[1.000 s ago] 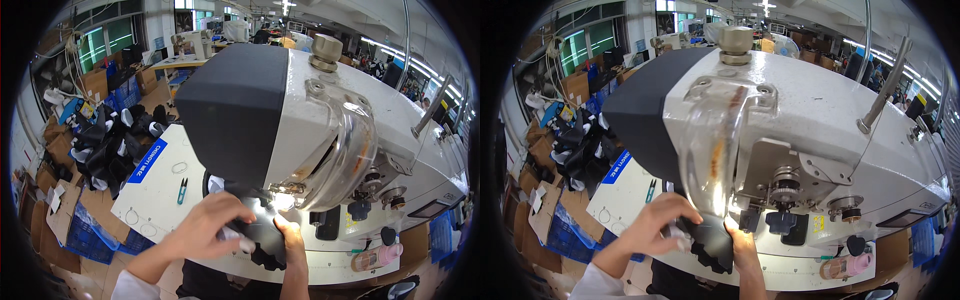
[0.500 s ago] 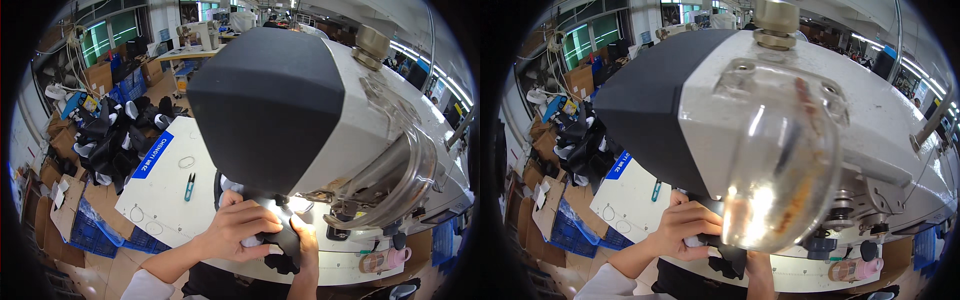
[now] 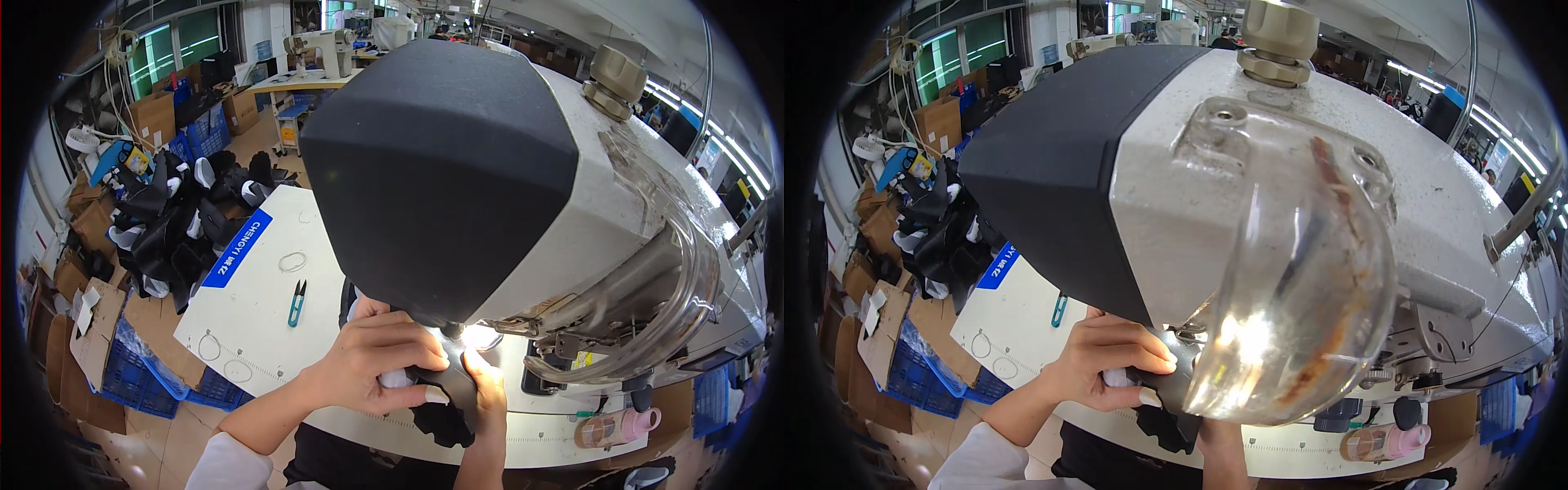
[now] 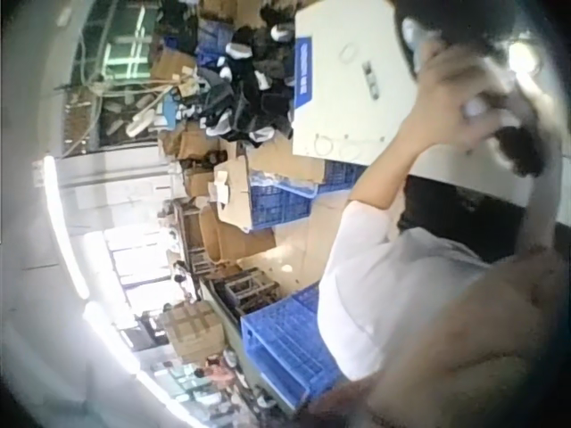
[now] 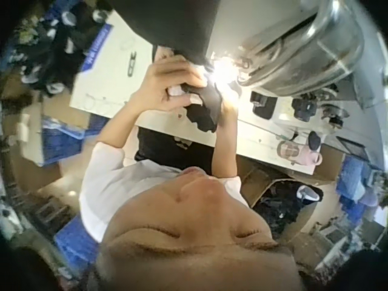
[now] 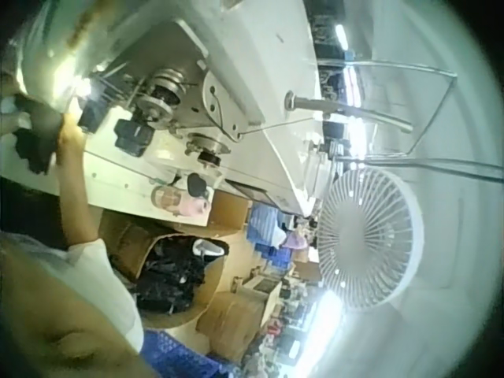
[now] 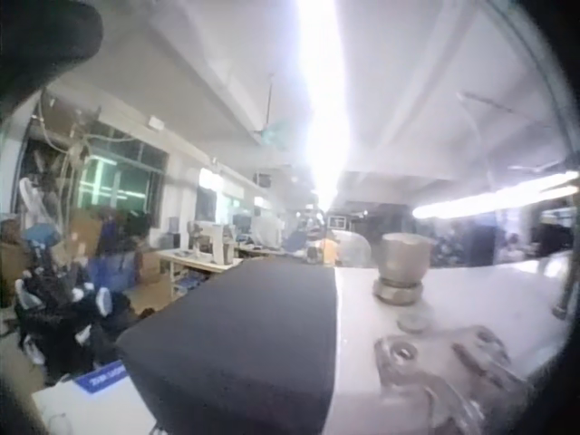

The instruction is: The person sews components of a shoe upper together using a sewing machine, trims thread using thread snips, and stitches straps and panels onto the shoe upper.

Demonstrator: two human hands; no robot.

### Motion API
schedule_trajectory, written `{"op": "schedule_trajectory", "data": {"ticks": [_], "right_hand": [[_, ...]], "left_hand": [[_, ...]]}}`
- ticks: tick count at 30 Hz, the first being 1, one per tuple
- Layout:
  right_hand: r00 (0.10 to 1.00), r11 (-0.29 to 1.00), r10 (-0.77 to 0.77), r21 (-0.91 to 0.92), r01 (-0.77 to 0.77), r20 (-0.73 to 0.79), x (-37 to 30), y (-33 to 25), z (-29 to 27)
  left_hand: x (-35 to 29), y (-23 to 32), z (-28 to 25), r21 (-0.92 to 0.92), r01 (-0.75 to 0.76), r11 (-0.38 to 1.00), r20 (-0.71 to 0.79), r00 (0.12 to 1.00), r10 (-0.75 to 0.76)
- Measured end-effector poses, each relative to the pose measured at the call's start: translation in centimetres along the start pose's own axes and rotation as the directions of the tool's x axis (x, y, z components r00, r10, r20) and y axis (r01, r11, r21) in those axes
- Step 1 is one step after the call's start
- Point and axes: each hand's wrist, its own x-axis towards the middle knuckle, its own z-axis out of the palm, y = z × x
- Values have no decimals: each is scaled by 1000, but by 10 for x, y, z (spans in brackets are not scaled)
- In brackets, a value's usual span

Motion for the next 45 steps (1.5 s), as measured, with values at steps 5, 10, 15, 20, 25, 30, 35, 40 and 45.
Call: {"op": "schedule_trajectory", "data": {"ticks": [5,10,15,20,25,30,35,40,45], "right_hand": [[1000,1000,-7,-10,7,22,5,2,-6],[999,996,35,81,-33,-18,14,15,-17],[998,998,0,58,4,-70,13,18,-7],[998,999,-44,-8,44,-40,9,15,2],[1000,1000,13,-28,-14,-18,5,7,5],[997,998,13,-70,-7,80,4,-6,6],[978,960,-197,-189,206,63,-9,-1,10],[775,479,-520,-628,613,360,-8,15,31],[615,158,-575,-664,731,540,-15,19,73]], "left_hand": [[2,-4,2,-70,-11,998,-25,1000,9],[5,-6,3,-114,-30,993,-28,999,27],[5,-12,-3,-165,-12,986,9,1000,13],[3,-17,-5,-212,-91,973,-8,996,91],[6,11,-18,45,-1,999,173,985,-6],[-7,28,-3,218,49,975,70,995,-66],[-15,22,-1,366,9,931,-111,993,34],[-26,19,-46,331,162,930,-366,930,-32],[-46,32,-86,-52,267,962,-615,750,-242]]}}
